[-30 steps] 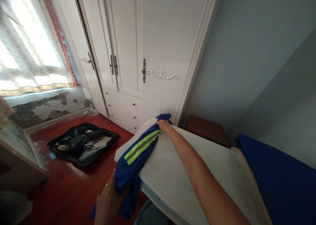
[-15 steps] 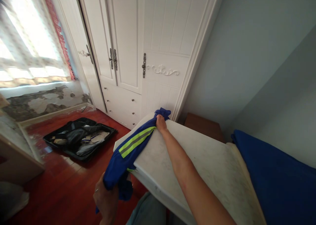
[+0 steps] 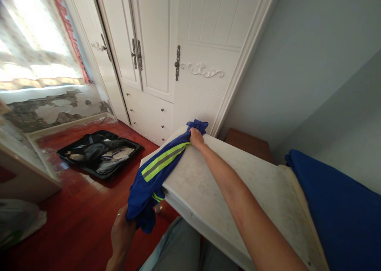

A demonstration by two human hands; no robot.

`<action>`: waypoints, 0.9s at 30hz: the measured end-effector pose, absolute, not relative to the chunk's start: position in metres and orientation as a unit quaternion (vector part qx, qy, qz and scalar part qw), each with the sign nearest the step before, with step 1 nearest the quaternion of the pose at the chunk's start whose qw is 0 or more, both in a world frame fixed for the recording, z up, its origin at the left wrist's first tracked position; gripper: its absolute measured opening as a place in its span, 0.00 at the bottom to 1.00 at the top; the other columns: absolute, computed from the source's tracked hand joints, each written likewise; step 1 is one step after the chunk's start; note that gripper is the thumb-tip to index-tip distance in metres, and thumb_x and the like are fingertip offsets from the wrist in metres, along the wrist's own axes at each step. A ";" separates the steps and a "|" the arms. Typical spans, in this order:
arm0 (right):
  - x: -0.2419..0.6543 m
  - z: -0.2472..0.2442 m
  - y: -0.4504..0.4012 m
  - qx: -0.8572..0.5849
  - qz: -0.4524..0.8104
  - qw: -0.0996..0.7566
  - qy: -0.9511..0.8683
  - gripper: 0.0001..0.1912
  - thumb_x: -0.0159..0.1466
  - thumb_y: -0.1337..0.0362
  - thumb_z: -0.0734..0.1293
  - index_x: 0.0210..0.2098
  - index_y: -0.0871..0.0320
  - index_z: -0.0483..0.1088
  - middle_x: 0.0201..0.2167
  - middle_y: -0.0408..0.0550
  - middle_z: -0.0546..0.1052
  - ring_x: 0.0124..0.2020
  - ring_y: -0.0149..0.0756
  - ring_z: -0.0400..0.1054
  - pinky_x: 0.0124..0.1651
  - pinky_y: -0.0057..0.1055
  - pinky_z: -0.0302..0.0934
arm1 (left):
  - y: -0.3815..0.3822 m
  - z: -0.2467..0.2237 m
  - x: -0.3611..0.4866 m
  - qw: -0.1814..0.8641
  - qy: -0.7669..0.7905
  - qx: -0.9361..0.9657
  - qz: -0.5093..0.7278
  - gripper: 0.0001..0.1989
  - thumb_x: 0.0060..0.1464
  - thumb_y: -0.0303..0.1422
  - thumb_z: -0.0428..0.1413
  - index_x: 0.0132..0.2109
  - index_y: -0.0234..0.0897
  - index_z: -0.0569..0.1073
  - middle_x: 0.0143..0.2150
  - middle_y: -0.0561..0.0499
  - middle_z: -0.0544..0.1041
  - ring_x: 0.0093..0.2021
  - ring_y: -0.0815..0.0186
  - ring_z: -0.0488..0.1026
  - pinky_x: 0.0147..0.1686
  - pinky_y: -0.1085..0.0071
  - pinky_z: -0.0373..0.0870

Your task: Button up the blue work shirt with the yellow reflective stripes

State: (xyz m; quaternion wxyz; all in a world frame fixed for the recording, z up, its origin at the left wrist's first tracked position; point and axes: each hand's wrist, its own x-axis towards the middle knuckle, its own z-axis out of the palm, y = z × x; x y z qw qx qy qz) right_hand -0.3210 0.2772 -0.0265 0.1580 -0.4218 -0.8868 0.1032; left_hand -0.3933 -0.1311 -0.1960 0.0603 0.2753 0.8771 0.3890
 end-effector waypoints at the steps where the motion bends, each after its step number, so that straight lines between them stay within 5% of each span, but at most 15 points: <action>1: -0.319 -0.025 0.273 -0.417 0.100 0.156 -0.890 0.21 0.63 0.75 0.54 0.53 0.61 0.67 0.52 0.50 0.69 0.52 0.33 0.62 0.58 0.26 0.56 | -0.134 -0.201 -0.391 0.056 0.884 0.266 0.380 0.17 0.56 0.33 0.46 0.49 0.33 0.72 0.45 0.43 0.76 0.42 0.55 0.74 0.33 0.67 0.65; 7: -0.312 -0.022 0.237 -0.375 0.066 0.168 -0.909 0.17 0.62 0.71 0.57 0.47 0.62 0.71 0.48 0.54 0.70 0.53 0.41 0.61 0.59 0.37 0.55 | -0.152 -0.234 -0.380 0.092 0.905 0.210 0.358 0.18 0.56 0.33 0.45 0.51 0.35 0.71 0.50 0.41 0.74 0.43 0.54 0.75 0.31 0.67 0.64; 14: -0.310 -0.029 0.232 -0.301 0.085 0.202 -0.928 0.20 0.60 0.73 0.59 0.51 0.60 0.70 0.55 0.46 0.68 0.57 0.32 0.60 0.63 0.28 0.56 | -0.163 -0.266 -0.381 0.225 0.865 0.237 0.380 0.23 0.52 0.40 0.47 0.50 0.34 0.72 0.48 0.40 0.77 0.47 0.50 0.76 0.44 0.59 0.71; 18: -0.309 -0.024 0.245 -0.333 0.098 0.224 -0.911 0.24 0.56 0.78 0.56 0.49 0.61 0.71 0.48 0.45 0.72 0.50 0.27 0.66 0.57 0.24 0.62 | -0.165 -0.255 -0.380 0.242 0.884 0.217 0.337 0.58 0.32 0.46 0.63 0.67 0.20 0.53 0.63 0.26 0.65 0.63 0.38 0.63 0.58 0.51 0.66; 20: -0.311 -0.015 0.249 -0.376 0.084 0.244 -0.890 0.23 0.58 0.77 0.54 0.47 0.63 0.71 0.45 0.49 0.73 0.48 0.31 0.67 0.55 0.28 0.63 | -0.160 -0.222 -0.378 0.193 0.883 0.220 0.368 0.66 0.32 0.50 0.64 0.69 0.18 0.43 0.68 0.24 0.54 0.69 0.38 0.52 0.64 0.48 0.59; 23: -0.321 0.006 0.252 -0.418 0.031 0.279 -0.864 0.20 0.63 0.71 0.54 0.51 0.65 0.69 0.50 0.58 0.68 0.54 0.41 0.62 0.60 0.40 0.59 | -0.136 -0.148 -0.374 0.089 0.836 0.306 0.448 0.48 0.50 0.52 0.56 0.70 0.37 0.47 0.71 0.39 0.52 0.71 0.49 0.48 0.66 0.49 0.57; 27: -0.346 0.027 0.257 -0.413 -0.091 0.211 -0.881 0.22 0.68 0.59 0.57 0.59 0.59 0.65 0.61 0.59 0.57 0.62 0.49 0.53 0.62 0.50 0.53 | -0.068 -0.063 -0.377 -0.064 0.767 0.452 0.450 0.35 0.59 0.48 0.52 0.69 0.41 0.54 0.72 0.43 0.52 0.72 0.54 0.46 0.67 0.52 0.55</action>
